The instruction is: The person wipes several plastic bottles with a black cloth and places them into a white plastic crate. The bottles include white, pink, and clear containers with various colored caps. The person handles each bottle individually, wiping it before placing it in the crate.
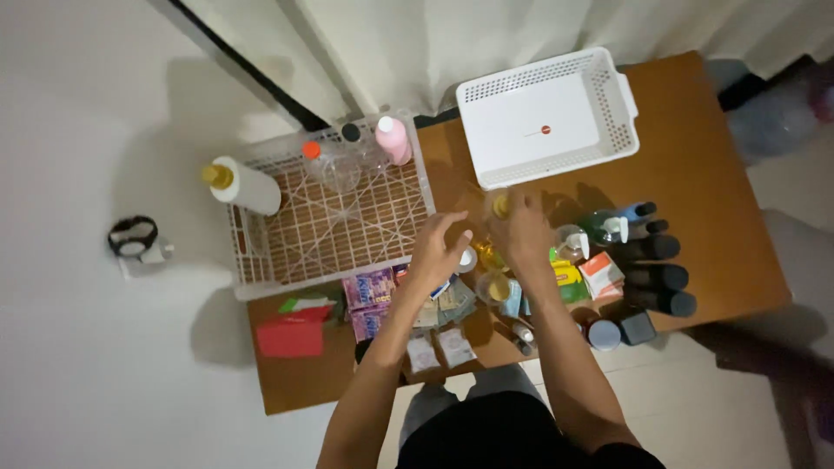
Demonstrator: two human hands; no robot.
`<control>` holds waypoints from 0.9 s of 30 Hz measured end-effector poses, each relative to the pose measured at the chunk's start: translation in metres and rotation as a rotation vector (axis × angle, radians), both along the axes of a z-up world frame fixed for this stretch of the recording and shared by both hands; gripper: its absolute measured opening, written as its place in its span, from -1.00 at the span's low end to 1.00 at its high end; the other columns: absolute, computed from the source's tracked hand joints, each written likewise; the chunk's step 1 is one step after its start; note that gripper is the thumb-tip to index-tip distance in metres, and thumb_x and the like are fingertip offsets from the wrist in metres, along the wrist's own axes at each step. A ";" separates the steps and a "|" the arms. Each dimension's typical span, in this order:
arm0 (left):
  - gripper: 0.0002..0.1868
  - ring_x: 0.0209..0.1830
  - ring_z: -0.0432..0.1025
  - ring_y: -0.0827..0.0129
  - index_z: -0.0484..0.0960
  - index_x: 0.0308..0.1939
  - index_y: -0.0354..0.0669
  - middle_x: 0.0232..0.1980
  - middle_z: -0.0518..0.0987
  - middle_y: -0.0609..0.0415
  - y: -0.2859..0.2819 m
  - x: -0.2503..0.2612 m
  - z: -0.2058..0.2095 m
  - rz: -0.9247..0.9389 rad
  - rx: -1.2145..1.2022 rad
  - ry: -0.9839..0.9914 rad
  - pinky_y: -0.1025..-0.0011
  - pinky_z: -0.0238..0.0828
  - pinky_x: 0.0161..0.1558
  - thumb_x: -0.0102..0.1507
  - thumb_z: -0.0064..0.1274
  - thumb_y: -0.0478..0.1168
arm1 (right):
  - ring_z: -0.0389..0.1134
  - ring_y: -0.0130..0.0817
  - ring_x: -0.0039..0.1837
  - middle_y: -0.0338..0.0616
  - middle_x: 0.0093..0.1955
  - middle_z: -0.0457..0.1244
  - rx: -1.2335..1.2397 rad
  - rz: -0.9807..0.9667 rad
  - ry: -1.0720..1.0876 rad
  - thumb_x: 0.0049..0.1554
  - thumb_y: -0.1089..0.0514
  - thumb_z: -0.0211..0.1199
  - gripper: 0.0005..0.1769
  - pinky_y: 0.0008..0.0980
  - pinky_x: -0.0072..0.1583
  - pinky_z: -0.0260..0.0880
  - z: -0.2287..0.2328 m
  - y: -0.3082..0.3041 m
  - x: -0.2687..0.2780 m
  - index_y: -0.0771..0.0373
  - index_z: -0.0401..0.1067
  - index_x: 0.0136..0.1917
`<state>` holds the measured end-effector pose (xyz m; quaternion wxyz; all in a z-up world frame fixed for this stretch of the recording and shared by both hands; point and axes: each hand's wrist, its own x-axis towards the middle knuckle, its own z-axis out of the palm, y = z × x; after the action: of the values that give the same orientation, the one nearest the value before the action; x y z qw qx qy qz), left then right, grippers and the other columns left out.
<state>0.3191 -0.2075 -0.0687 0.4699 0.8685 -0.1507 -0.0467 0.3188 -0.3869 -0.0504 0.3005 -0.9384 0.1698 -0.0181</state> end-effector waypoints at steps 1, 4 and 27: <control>-0.60 0.25 0.42 -0.07 0.57 0.19 -0.22 0.21 0.55 -0.24 -0.003 0.001 -0.004 0.023 0.004 0.008 0.10 0.31 0.27 0.29 0.18 -0.18 | 0.33 0.35 0.14 0.27 0.20 0.28 0.004 0.023 0.008 -0.03 0.08 0.44 -0.40 0.19 0.07 0.36 -0.002 -0.002 0.003 0.24 0.34 0.24; -0.61 0.22 0.46 -0.05 0.59 0.17 -0.19 0.16 0.59 -0.20 -0.008 -0.002 -0.010 0.089 -0.029 -0.013 0.13 0.37 0.26 0.28 0.17 -0.18 | 0.34 0.36 0.15 0.29 0.19 0.28 -0.033 0.073 -0.017 -0.01 0.04 0.45 -0.41 0.20 0.04 0.38 -0.004 -0.007 0.005 0.25 0.33 0.22; 0.06 0.41 0.44 0.03 0.27 0.47 -0.33 0.39 0.47 -0.22 0.149 -0.171 0.159 -0.041 -0.199 0.096 0.14 0.38 0.42 0.07 0.43 0.15 | 0.27 -0.20 0.41 0.03 0.41 0.22 0.962 0.840 -0.241 0.07 0.37 0.30 -0.25 -0.32 0.22 0.44 0.154 0.076 -0.137 0.32 0.20 0.52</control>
<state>0.1484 -0.0588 0.0899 0.5594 0.8111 -0.1495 -0.0826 0.1815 -0.3108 0.1033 0.6858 -0.6768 -0.2571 0.0737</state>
